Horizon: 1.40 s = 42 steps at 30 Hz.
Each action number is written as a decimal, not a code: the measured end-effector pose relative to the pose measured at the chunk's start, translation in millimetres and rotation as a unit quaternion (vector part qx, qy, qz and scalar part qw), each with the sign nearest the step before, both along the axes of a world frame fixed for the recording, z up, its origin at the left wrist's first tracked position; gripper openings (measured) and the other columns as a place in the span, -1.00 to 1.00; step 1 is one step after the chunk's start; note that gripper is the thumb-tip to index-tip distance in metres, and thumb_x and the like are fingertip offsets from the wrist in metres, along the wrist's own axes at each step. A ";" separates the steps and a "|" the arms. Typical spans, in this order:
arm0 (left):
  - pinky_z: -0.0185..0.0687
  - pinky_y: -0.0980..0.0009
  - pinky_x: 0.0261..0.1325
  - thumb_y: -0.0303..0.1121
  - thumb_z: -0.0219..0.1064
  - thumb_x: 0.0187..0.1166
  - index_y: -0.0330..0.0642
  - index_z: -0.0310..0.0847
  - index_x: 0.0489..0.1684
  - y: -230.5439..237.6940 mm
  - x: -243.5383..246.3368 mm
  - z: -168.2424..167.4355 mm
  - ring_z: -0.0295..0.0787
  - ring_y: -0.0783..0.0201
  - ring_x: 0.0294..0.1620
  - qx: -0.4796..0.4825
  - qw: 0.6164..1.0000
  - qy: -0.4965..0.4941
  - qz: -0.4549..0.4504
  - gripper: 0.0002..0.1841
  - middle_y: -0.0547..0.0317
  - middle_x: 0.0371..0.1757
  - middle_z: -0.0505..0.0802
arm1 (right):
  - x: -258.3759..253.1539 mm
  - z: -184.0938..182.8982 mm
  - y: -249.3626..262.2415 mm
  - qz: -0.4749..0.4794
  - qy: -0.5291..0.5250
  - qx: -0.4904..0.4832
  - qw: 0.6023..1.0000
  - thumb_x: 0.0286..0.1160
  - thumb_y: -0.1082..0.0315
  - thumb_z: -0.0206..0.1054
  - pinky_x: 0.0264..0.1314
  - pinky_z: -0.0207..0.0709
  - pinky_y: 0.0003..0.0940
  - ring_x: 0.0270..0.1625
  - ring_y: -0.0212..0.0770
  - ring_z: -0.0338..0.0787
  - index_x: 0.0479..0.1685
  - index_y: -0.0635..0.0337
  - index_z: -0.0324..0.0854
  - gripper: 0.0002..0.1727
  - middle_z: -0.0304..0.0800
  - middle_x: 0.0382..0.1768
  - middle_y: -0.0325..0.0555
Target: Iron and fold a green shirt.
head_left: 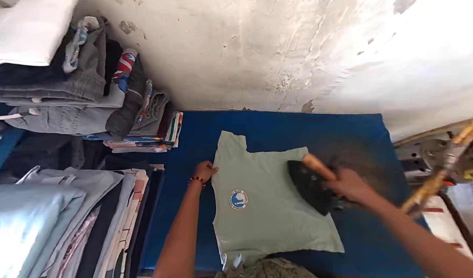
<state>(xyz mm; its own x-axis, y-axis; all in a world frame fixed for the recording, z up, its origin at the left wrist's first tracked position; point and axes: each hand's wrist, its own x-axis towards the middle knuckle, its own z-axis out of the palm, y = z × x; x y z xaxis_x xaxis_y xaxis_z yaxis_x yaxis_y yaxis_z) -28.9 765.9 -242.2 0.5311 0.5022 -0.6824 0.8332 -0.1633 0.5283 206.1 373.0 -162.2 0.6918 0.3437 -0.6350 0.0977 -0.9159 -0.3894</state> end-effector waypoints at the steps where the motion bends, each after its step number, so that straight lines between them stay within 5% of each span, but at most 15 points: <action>1: 0.54 -0.04 0.38 -0.30 0.41 0.65 -0.52 0.54 0.32 2.9 1.5 -3.5 0.70 -0.17 0.23 0.010 1.000 0.004 -0.009 -0.55 -0.43 0.25 0.72 | -19.9 -5.2 29.1 0.053 -0.005 -0.015 0.998 0.41 0.20 0.55 0.20 0.61 0.36 0.10 0.34 0.80 0.61 0.28 0.41 -0.25 0.75 0.11 0.41; 6: 0.51 -0.15 0.43 -0.32 0.35 0.68 -0.45 0.57 0.33 -11.9 5.2 -1.1 0.70 -0.23 0.32 0.098 0.994 0.040 0.008 -0.60 -0.37 0.22 0.77 | -42.4 -10.5 123.8 0.160 -0.031 -0.072 0.984 0.57 0.18 0.39 0.27 0.51 0.44 0.25 0.45 0.74 0.62 0.19 0.43 -0.37 0.75 0.15 0.43; 9: 0.46 -0.14 0.55 -0.38 0.25 0.72 -0.40 0.57 0.42 -59.0 -21.4 1.0 0.59 -0.27 0.50 0.213 0.977 -0.024 -0.015 -0.62 -0.35 0.39 0.71 | -3.4 -17.2 119.4 0.092 -0.071 -0.052 0.992 0.59 0.23 0.42 0.13 0.55 0.47 0.12 0.45 0.77 0.43 0.25 0.56 -0.52 0.76 0.04 0.44; 11: 0.46 -0.18 0.53 -0.33 0.21 0.75 -0.49 0.68 0.24 -107.5 -59.9 3.4 0.65 -0.34 0.43 0.225 0.960 -0.110 -0.128 -0.64 -0.43 0.29 0.76 | 25.3 -23.3 95.4 0.062 -0.114 -0.028 0.991 0.51 0.28 0.48 -0.02 0.57 0.52 -0.01 0.49 0.78 0.32 0.33 0.58 -0.54 0.75 -0.06 0.48; 14: 0.78 -0.06 -0.14 -0.07 0.31 0.60 -0.35 0.79 -0.42 -177.0 -133.7 -14.7 0.91 -0.17 -0.19 0.275 0.860 -0.292 -0.315 -0.56 -0.17 -0.32 0.88 | 38.5 -5.1 47.4 0.083 -0.138 -0.041 0.986 0.44 0.30 0.54 0.03 0.50 0.59 0.06 0.59 0.73 0.32 0.40 0.57 -0.48 0.73 -0.06 0.56; 16: 0.76 0.02 -0.31 -0.01 0.33 0.53 -0.30 0.77 -0.49 -206.0 -172.0 -30.2 0.90 -0.09 -0.32 0.269 0.837 -0.319 -0.354 -0.54 -0.09 -0.42 0.86 | 21.8 3.1 7.4 0.102 -0.131 -0.051 0.985 0.41 0.30 0.59 0.04 0.50 0.59 0.05 0.58 0.73 0.37 0.39 0.55 -0.42 0.73 -0.06 0.55; 19: 0.76 -0.09 -0.10 -0.29 0.47 0.43 -0.39 0.81 -0.28 -219.4 -189.3 -36.9 0.90 -0.20 -0.12 0.251 0.857 -0.251 -0.373 -0.74 -0.19 -0.23 0.90 | -8.6 -16.3 -37.4 0.140 -0.116 -0.063 0.981 0.37 0.26 0.63 0.01 0.55 0.54 0.01 0.52 0.77 0.45 0.30 0.54 -0.35 0.77 -0.09 0.47; 23: 0.77 -0.07 -0.05 -0.65 0.38 0.36 -0.46 0.79 -0.29 -227.0 -197.6 -26.6 0.91 -0.22 -0.08 0.292 0.847 -0.226 -0.384 -0.91 -0.24 -0.21 0.90 | -56.3 -34.0 -46.7 0.179 -0.091 -0.060 0.978 0.36 0.27 0.63 -0.02 0.58 0.47 -0.05 0.45 0.80 0.48 0.22 0.54 -0.34 0.80 -0.13 0.40; 27: 0.80 -0.03 -0.09 -0.58 0.42 0.36 -0.42 0.79 -0.35 -227.4 -225.3 -23.6 0.92 -0.18 -0.15 0.316 0.848 -0.257 -0.340 -0.93 -0.19 -0.28 0.90 | -129.4 -20.2 -7.3 0.280 -0.055 -0.089 0.954 0.37 0.20 0.57 0.09 0.61 0.37 0.04 0.35 0.82 0.53 0.14 0.52 -0.33 0.83 -0.09 0.28; 30: 0.80 -0.06 -0.11 -0.33 0.34 0.52 -0.38 0.80 -0.39 -223.9 -227.8 -20.1 0.92 -0.16 -0.17 0.310 0.858 -0.279 -0.299 -0.75 -0.15 -0.30 0.91 | -195.5 -17.1 16.7 0.391 0.004 -0.065 0.918 0.45 0.24 0.45 0.12 0.54 0.42 0.13 0.47 0.76 0.60 0.20 0.43 -0.33 0.78 0.00 0.41; 33: 0.60 -0.23 0.38 -0.42 0.21 0.68 -0.50 0.78 0.07 -204.0 -196.6 -0.6 0.76 -0.36 0.30 0.287 0.920 -0.193 -0.182 -0.70 -0.40 0.18 0.84 | -228.6 -5.8 26.0 0.432 0.047 -0.064 0.898 0.50 0.29 0.39 0.16 0.50 0.43 0.16 0.51 0.73 0.63 0.24 0.35 -0.34 0.73 0.05 0.47; 36: 0.36 -0.15 0.62 -0.15 0.19 0.78 -0.44 0.53 0.47 -169.0 -158.4 3.0 0.48 -0.31 0.60 0.252 0.968 -0.007 -0.013 -0.49 -0.43 0.53 0.59 | -211.6 3.9 13.0 0.360 0.049 -0.083 0.928 0.53 0.22 0.40 0.27 0.51 0.39 0.25 0.45 0.73 0.69 0.19 0.33 -0.30 0.74 0.14 0.43; 38: 0.37 -0.11 0.62 -0.01 0.32 0.69 -0.45 0.56 0.42 -159.0 -145.6 -0.9 0.44 -0.31 0.62 0.202 0.976 0.057 0.062 -0.39 -0.45 0.55 0.53 | -186.1 3.5 -10.4 0.270 0.023 -0.087 0.959 0.52 0.21 0.44 0.29 0.50 0.40 0.25 0.45 0.73 0.69 0.15 0.38 -0.30 0.76 0.13 0.42; 42: 0.47 0.00 0.54 -0.25 0.33 0.71 -0.44 0.69 0.18 -159.9 -136.9 -2.6 0.58 -0.19 0.48 0.162 0.979 0.039 0.115 -0.64 -0.36 0.44 0.63 | -118.2 -17.5 -63.8 0.140 -0.046 -0.084 0.985 0.45 0.22 0.56 0.15 0.54 0.49 0.13 0.47 0.77 0.51 0.18 0.53 -0.38 0.78 0.02 0.43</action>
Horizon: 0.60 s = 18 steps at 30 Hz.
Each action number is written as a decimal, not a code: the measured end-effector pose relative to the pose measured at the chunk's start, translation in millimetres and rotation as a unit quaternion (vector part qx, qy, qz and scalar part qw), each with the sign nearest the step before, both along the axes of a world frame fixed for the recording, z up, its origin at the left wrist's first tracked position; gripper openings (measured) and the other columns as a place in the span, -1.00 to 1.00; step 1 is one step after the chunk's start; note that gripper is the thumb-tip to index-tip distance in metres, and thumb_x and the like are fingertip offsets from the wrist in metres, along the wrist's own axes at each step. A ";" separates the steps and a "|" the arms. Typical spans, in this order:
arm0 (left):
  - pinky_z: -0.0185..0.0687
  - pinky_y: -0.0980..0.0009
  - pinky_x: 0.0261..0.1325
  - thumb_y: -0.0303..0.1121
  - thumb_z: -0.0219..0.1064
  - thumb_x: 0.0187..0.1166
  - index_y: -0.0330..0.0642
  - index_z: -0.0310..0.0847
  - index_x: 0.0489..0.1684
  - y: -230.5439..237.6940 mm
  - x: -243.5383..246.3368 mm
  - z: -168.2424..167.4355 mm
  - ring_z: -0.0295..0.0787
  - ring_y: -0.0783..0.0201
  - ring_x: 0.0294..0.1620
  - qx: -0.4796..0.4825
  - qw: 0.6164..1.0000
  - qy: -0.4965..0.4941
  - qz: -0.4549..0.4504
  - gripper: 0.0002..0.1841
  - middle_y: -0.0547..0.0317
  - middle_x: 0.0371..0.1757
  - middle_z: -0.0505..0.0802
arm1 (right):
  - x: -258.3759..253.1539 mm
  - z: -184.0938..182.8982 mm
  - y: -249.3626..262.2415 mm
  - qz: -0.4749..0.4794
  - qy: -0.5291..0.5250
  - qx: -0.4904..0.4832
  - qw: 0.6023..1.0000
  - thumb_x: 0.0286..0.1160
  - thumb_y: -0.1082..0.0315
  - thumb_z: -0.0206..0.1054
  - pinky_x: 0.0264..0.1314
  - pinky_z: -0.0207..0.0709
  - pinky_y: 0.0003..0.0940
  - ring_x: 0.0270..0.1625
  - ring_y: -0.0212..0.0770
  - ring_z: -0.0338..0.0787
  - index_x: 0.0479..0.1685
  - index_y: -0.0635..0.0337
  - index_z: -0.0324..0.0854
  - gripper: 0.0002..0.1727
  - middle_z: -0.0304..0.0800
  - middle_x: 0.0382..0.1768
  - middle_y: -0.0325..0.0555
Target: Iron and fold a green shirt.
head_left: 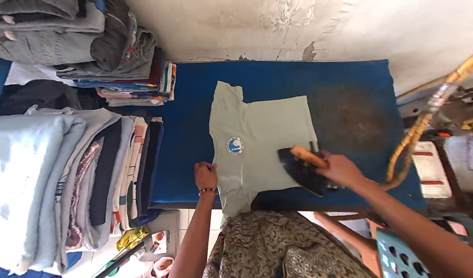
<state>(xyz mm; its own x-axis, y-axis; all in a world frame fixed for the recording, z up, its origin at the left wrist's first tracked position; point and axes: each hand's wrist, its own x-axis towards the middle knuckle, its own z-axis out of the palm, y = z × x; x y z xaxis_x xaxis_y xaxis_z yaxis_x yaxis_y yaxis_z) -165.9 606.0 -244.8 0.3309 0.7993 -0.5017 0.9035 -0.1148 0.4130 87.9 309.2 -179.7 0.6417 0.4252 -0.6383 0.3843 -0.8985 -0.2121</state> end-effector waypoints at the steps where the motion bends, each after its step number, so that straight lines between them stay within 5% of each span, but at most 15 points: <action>1: 0.49 0.00 0.53 -0.28 0.30 0.73 -0.45 0.68 0.18 1.2 0.1 -1.7 0.61 -0.18 0.45 0.011 1.000 -0.007 0.015 -0.66 -0.35 0.43 0.64 | 17.2 -5.1 -11.0 -0.024 -0.012 0.022 0.999 0.40 0.26 0.59 0.09 0.54 0.51 0.07 0.48 0.77 0.47 0.22 0.54 -0.38 0.77 -0.02 0.45; 6: 0.53 0.00 0.52 -0.19 0.15 0.82 -0.39 0.60 0.35 -23.1 -5.0 -11.6 0.63 -0.15 0.47 0.077 0.995 -0.001 0.068 -0.58 -0.29 0.38 0.70 | 62.7 -18.9 -11.6 -0.093 -0.016 0.060 0.994 0.37 0.32 0.60 -0.10 0.68 0.30 -0.22 0.29 0.81 0.53 0.30 0.42 -0.29 0.75 -0.11 0.41; 10: 0.61 -0.19 0.34 0.02 0.32 0.68 -0.35 0.39 0.58 -66.2 -37.0 3.4 0.77 -0.22 0.27 -0.031 0.995 0.011 0.093 -0.32 -0.29 0.19 0.82 | 47.2 -5.6 51.7 -0.027 0.014 0.064 0.997 0.33 0.32 0.63 -0.21 0.70 0.19 -0.35 0.18 0.80 0.61 0.29 0.33 -0.19 0.76 -0.20 0.36; 15: 0.59 -0.16 0.38 -0.16 0.35 0.70 -0.44 0.52 0.41 -92.7 -74.3 0.5 0.80 -0.21 0.21 -0.155 0.982 -0.027 0.105 -0.49 -0.31 0.11 0.84 | -26.4 3.2 169.7 0.175 0.025 0.055 0.983 0.25 0.20 0.67 0.04 0.60 0.46 0.05 0.42 0.80 0.58 0.26 0.38 -0.15 0.77 0.01 0.40; 18: 0.64 -0.04 0.31 -0.31 0.34 0.70 -0.50 0.67 0.16 -89.3 -94.5 -2.1 0.83 -0.12 0.06 -0.178 0.974 -0.089 0.110 -0.66 -0.30 0.00 0.85 | -89.5 0.5 222.3 0.294 0.027 0.029 0.955 0.33 0.15 0.58 0.04 0.60 0.39 0.08 0.37 0.80 0.57 0.22 0.38 -0.22 0.78 0.00 0.31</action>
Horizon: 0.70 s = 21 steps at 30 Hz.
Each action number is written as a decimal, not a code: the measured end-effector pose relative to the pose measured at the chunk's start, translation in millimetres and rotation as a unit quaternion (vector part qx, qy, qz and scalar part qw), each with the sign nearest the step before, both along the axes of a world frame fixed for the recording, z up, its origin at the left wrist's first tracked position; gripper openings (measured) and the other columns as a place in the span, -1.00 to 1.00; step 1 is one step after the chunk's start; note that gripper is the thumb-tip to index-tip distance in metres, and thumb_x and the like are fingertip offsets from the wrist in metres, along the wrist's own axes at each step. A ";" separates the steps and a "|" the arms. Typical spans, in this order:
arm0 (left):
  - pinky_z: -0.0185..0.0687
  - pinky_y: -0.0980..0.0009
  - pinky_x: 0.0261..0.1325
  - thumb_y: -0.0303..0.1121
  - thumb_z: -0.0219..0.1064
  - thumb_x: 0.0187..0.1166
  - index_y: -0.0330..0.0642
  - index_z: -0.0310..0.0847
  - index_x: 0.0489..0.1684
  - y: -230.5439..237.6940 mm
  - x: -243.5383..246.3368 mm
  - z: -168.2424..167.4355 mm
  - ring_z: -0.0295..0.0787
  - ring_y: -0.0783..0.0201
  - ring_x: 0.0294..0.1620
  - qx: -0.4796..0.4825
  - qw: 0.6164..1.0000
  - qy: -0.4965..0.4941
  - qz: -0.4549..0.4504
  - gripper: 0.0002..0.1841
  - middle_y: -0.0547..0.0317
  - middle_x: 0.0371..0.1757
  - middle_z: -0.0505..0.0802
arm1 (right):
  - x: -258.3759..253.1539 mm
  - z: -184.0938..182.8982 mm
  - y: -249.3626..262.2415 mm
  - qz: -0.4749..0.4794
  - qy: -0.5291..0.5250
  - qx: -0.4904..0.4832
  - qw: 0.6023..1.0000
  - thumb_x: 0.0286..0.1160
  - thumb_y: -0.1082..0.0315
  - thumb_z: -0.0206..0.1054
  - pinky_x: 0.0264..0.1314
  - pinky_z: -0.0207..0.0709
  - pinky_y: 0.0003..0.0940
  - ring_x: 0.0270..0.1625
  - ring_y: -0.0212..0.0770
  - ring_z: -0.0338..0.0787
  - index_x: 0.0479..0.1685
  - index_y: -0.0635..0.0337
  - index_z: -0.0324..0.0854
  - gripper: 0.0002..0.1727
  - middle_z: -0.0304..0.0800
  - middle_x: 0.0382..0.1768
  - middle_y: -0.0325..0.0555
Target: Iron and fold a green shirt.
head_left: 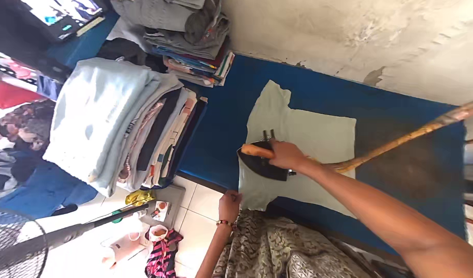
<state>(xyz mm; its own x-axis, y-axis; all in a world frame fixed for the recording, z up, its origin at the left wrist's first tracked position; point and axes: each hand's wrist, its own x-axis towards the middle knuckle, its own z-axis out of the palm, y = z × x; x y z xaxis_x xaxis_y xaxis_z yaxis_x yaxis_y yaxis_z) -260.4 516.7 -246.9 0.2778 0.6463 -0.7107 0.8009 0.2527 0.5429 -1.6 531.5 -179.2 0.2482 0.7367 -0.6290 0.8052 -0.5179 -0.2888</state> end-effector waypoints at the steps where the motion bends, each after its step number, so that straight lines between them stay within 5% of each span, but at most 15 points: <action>1: 0.66 -0.01 0.27 -0.35 0.33 0.69 -0.50 0.68 0.12 2.5 -5.5 2.9 0.84 -0.08 0.01 0.002 1.000 -0.017 0.011 -0.69 -0.28 -0.04 0.86 | -18.0 -0.5 8.8 0.031 0.006 0.002 0.999 0.37 0.16 0.55 0.04 0.60 0.36 0.09 0.35 0.80 0.54 0.22 0.41 -0.27 0.78 -0.01 0.29; 4: 0.69 0.02 0.23 -0.46 0.28 0.68 -0.51 0.69 0.10 4.2 -17.8 7.6 0.84 -0.06 -0.02 0.023 0.997 -0.044 0.060 -0.75 -0.27 -0.06 0.86 | -47.8 3.3 14.3 0.071 0.032 -0.008 0.997 0.45 0.21 0.45 0.14 0.57 0.36 0.18 0.33 0.78 0.49 0.18 0.50 -0.41 0.79 0.07 0.27; 7: 0.65 -0.02 0.28 -0.42 0.23 0.74 -0.54 0.61 0.22 2.9 -24.2 2.7 0.82 -0.12 0.08 0.061 0.992 -0.070 0.090 -0.69 -0.35 0.03 0.84 | -23.8 12.8 -0.4 0.003 0.046 -0.009 0.999 0.51 0.22 0.44 0.16 0.57 0.35 0.19 0.35 0.77 0.53 0.21 0.46 -0.40 0.76 0.09 0.32; 11: 0.58 0.02 0.37 -0.37 0.28 0.73 -0.61 0.56 0.27 -10.3 -19.7 -4.5 0.77 -0.12 0.20 0.076 0.987 -0.109 0.088 -0.62 -0.41 0.14 0.80 | 62.4 8.6 -58.8 -0.215 0.041 0.076 0.973 0.43 0.31 0.53 -0.01 0.60 0.43 -0.01 0.42 0.78 0.38 0.33 0.56 -0.46 0.76 -0.03 0.44; 13: 0.57 -0.01 0.39 -0.36 0.33 0.70 -0.61 0.54 0.31 -17.4 -11.2 -10.5 0.76 -0.16 0.23 0.053 0.991 -0.098 0.068 -0.58 -0.44 0.18 0.78 | 119.1 4.6 -90.5 -0.308 0.025 0.086 0.947 0.49 0.30 0.48 0.09 0.58 0.47 0.06 0.45 0.76 0.37 0.41 0.53 -0.47 0.72 0.05 0.49; 18: 0.58 -0.09 0.33 -0.31 0.41 0.65 -0.56 0.67 0.16 -32.4 0.6 -18.1 0.81 -0.17 0.09 0.036 0.999 -0.033 -0.013 -0.61 -0.40 0.01 0.84 | 252.2 -21.2 -192.0 -0.501 -0.054 0.094 0.859 0.56 0.17 0.43 0.02 0.59 0.39 -0.08 0.37 0.78 0.20 0.55 0.56 -0.47 0.72 -0.04 0.51; 20: 0.58 -0.07 0.36 -0.33 0.37 0.68 -0.53 0.71 0.12 -36.7 -1.7 -20.2 0.82 -0.13 0.12 0.021 0.999 -0.027 -0.023 -0.66 -0.35 0.02 0.86 | 272.2 -14.5 -225.1 -0.487 -0.128 0.078 0.860 0.58 0.17 0.43 0.12 0.52 0.48 0.08 0.48 0.74 0.24 0.61 0.51 -0.42 0.68 0.07 0.61; 21: 0.58 -0.07 0.34 -0.33 0.33 0.71 -0.53 0.71 0.09 -37.0 -4.2 -20.4 0.81 -0.11 0.11 0.012 1.000 -0.021 -0.020 -0.67 -0.35 0.00 0.86 | 268.6 -9.8 -237.4 -0.442 -0.179 0.089 0.874 0.56 0.23 0.47 0.26 0.39 0.64 0.31 0.65 0.62 0.42 0.62 0.39 -0.34 0.57 0.25 0.73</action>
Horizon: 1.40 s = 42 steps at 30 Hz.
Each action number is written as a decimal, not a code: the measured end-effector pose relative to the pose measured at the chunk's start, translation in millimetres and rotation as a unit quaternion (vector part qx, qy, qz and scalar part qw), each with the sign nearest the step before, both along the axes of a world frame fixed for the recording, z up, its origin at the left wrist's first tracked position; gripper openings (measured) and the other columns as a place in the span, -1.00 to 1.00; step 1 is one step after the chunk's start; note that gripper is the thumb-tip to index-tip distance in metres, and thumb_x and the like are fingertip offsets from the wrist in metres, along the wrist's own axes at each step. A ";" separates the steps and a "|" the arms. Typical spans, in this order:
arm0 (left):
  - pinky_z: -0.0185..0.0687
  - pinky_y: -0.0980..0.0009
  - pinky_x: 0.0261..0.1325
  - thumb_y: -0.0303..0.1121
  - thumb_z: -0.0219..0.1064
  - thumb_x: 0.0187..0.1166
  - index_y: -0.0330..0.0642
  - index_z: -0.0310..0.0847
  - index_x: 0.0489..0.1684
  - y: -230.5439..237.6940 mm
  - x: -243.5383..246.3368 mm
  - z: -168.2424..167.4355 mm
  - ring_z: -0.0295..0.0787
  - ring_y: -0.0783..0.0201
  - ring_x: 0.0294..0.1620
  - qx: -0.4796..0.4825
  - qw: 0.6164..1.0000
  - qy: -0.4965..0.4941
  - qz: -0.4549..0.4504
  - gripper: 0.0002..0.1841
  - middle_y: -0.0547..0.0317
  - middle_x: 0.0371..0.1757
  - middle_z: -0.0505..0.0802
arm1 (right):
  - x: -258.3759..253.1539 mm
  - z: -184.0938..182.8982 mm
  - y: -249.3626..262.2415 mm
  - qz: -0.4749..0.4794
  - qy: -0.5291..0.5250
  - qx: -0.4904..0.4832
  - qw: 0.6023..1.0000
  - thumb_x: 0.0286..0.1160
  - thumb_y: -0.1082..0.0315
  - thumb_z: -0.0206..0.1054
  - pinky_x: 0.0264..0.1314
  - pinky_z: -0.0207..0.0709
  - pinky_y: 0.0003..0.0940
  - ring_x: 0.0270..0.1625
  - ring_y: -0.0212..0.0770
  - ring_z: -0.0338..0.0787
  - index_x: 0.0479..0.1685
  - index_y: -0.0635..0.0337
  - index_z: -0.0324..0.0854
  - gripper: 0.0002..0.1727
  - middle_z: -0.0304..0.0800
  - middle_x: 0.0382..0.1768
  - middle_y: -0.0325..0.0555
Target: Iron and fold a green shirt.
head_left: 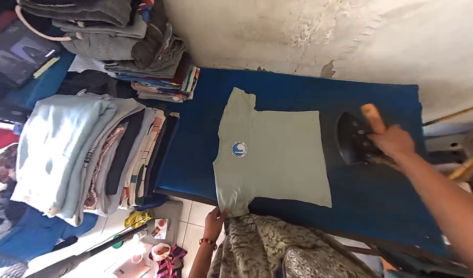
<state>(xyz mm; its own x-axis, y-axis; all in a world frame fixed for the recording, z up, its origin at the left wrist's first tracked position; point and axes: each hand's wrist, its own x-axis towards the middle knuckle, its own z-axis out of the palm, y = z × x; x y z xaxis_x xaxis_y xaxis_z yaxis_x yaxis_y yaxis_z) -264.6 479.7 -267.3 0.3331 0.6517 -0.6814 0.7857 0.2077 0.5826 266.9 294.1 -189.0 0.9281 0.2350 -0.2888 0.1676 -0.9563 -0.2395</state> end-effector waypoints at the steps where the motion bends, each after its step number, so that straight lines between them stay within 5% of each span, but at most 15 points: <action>1: 0.56 -0.07 0.28 -0.32 0.28 0.74 -0.54 0.71 0.05 0.7 -1.9 0.5 0.77 -0.10 0.07 -0.013 1.000 0.004 0.010 -0.67 -0.36 -0.02 0.84 | -10.8 -2.1 -14.6 0.075 -0.058 0.016 0.995 0.46 0.33 0.53 0.36 0.15 0.80 0.47 0.79 0.41 0.57 0.63 0.25 -0.21 0.40 0.40 0.81; 2: 0.57 -0.06 0.25 -0.32 0.23 0.78 -0.56 0.69 0.03 2.1 -2.8 3.0 0.75 -0.09 0.08 -0.033 0.999 0.009 0.023 -0.66 -0.37 0.00 0.82 | -28.5 -10.9 -31.1 0.169 -0.104 0.048 0.979 0.41 0.34 0.54 0.39 0.01 0.86 0.54 0.84 0.28 0.65 0.58 0.21 -0.14 0.31 0.48 0.80; 4: 0.61 0.01 0.27 -0.33 0.18 0.81 -0.59 0.63 0.15 5.3 1.1 15.1 0.74 -0.05 0.14 -0.083 0.994 0.008 0.075 -0.64 -0.38 0.13 0.78 | -83.9 -49.7 -68.1 0.360 -0.118 0.080 0.922 0.50 0.00 0.38 0.44 0.06 0.78 0.58 0.74 0.32 0.70 0.43 0.27 -0.13 0.34 0.58 0.62; 5: 0.62 0.06 0.26 -0.35 0.16 0.81 -0.60 0.58 0.25 7.4 5.6 24.4 0.73 -0.02 0.15 -0.107 0.989 0.002 0.107 -0.63 -0.39 0.19 0.76 | -118.6 -67.5 -82.8 0.430 -0.084 0.097 0.894 0.52 -0.10 0.33 0.45 0.17 0.72 0.55 0.65 0.46 0.60 0.40 0.43 -0.18 0.47 0.55 0.51; 7: 0.67 0.18 0.15 -0.34 0.11 0.84 -0.53 0.51 0.34 17.3 18.3 41.8 0.73 0.09 0.05 -0.145 0.979 -0.015 0.145 -0.63 -0.29 0.14 0.76 | -164.7 -93.1 -95.1 0.515 -0.036 0.159 0.841 0.30 0.13 0.54 0.27 0.44 0.59 0.33 0.53 0.71 0.13 0.42 0.72 -0.46 0.71 0.33 0.41; 9: 0.69 0.23 0.02 -0.33 0.00 0.86 -0.47 0.49 0.31 35.4 37.3 62.5 0.74 0.19 -0.09 -0.173 0.970 -0.069 0.158 -0.65 -0.11 -0.04 0.77 | -172.5 -94.8 -84.2 0.485 0.011 0.209 0.849 0.16 0.44 0.53 0.22 0.48 0.55 0.24 0.55 0.74 -0.16 0.46 0.77 -0.71 0.78 0.19 0.41; 11: 0.75 0.36 -0.07 -0.30 -0.14 0.89 -0.39 0.48 0.24 64.6 64.6 85.5 0.78 0.32 -0.22 -0.174 0.957 -0.168 0.158 -0.64 0.09 -0.19 0.80 | -155.3 -70.8 -54.0 0.375 0.085 0.250 0.888 0.31 0.50 0.36 0.33 0.46 0.47 0.26 0.54 0.71 0.00 0.60 0.71 -0.67 0.74 0.16 0.52; 14: 0.75 0.42 0.04 -0.16 -0.31 0.94 -0.28 0.48 0.19 114.5 110.5 99.9 0.82 0.38 -0.13 -0.098 0.937 -0.282 0.179 -0.53 0.19 -0.14 0.84 | -115.5 -48.1 -11.0 0.131 0.217 0.304 0.918 0.73 0.37 0.23 0.14 0.56 0.09 -0.01 0.07 0.73 0.21 0.54 0.58 -0.66 0.73 0.00 0.35; 17: 0.51 0.08 0.45 -0.18 -0.06 0.92 -0.40 0.40 0.55 154.5 127.3 75.8 0.64 0.03 0.42 0.025 0.988 -0.141 0.056 -0.52 -0.20 0.42 0.71 | -96.0 -59.8 5.6 -0.018 0.323 0.291 0.901 0.81 0.10 0.17 0.14 0.61 -0.06 0.01 -0.06 0.74 0.52 0.36 0.36 -0.46 0.67 0.15 0.29; 19: 0.39 -0.06 0.59 -0.13 0.22 0.79 -0.51 0.46 0.49 165.5 126.0 53.6 0.57 -0.19 0.51 0.050 0.996 -0.002 -0.076 -0.44 -0.42 0.45 0.65 | -102.0 -70.7 7.7 -0.053 0.318 0.271 0.907 0.72 0.20 0.33 0.15 0.60 -0.01 0.05 0.03 0.73 0.57 0.38 0.30 -0.41 0.66 0.17 0.37; 23: 0.34 -0.12 0.61 -0.11 0.36 0.69 -0.59 0.66 0.16 157.4 112.3 30.1 0.51 -0.29 0.53 0.099 0.967 0.109 -0.209 -0.46 -0.50 0.43 0.62 | -123.4 -75.1 -2.3 -0.031 0.212 0.203 0.955 0.50 0.42 0.51 0.28 0.55 0.25 0.15 0.33 0.75 0.63 0.45 0.25 -0.26 0.70 0.16 0.52; 28: 0.32 -0.24 0.59 -0.34 0.35 0.63 -0.37 0.59 0.42 129.3 125.1 38.3 0.41 -0.29 0.64 0.241 0.937 0.139 -0.213 -0.57 -0.36 0.56 0.57 | -147.5 -72.1 18.3 0.067 0.043 0.135 0.988 0.43 0.47 0.47 0.43 0.23 0.65 0.49 0.68 0.45 0.54 0.55 0.37 -0.33 0.47 0.42 0.66; 32: 0.36 -0.21 0.60 -0.52 0.18 0.63 -0.44 0.67 0.33 112.3 137.6 8.4 0.54 -0.32 0.58 0.361 0.876 -0.026 -0.320 -0.64 -0.35 0.48 0.68 | -176.6 -59.8 124.0 0.205 0.093 0.186 0.957 0.66 0.47 0.24 0.43 0.50 0.34 0.34 0.40 0.70 0.41 0.49 0.53 -0.60 0.68 0.28 0.47; 36: 0.33 -0.24 0.63 -0.29 0.23 0.69 -0.41 0.58 0.49 113.9 134.1 -38.0 0.54 -0.36 0.59 0.403 0.831 -0.092 -0.372 -0.52 -0.35 0.54 0.64 | -191.2 -64.6 235.8 0.198 0.254 0.172 0.931 0.84 0.28 0.15 0.28 0.59 0.23 0.11 0.31 0.80 0.45 0.45 0.47 -0.57 0.77 0.06 0.41; 42: 0.33 -0.31 0.58 -0.17 0.20 0.69 -0.09 0.53 0.64 115.5 133.2 -47.4 0.52 -0.32 0.61 0.427 0.815 -0.098 -0.380 -0.47 -0.29 0.65 0.55 | -163.1 -70.5 269.0 0.169 0.307 0.194 0.916 0.36 0.53 0.57 0.05 0.65 0.11 -0.12 0.14 0.77 0.11 0.51 0.59 -0.61 0.73 -0.13 0.31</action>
<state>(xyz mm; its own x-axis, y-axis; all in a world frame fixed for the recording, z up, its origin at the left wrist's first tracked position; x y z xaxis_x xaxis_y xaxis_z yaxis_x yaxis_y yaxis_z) -131.4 595.2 -314.7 0.9096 0.4147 0.0272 0.3724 -0.8424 0.3896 103.9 563.1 -259.5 0.4739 0.6755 -0.5649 0.1589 -0.6966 -0.6997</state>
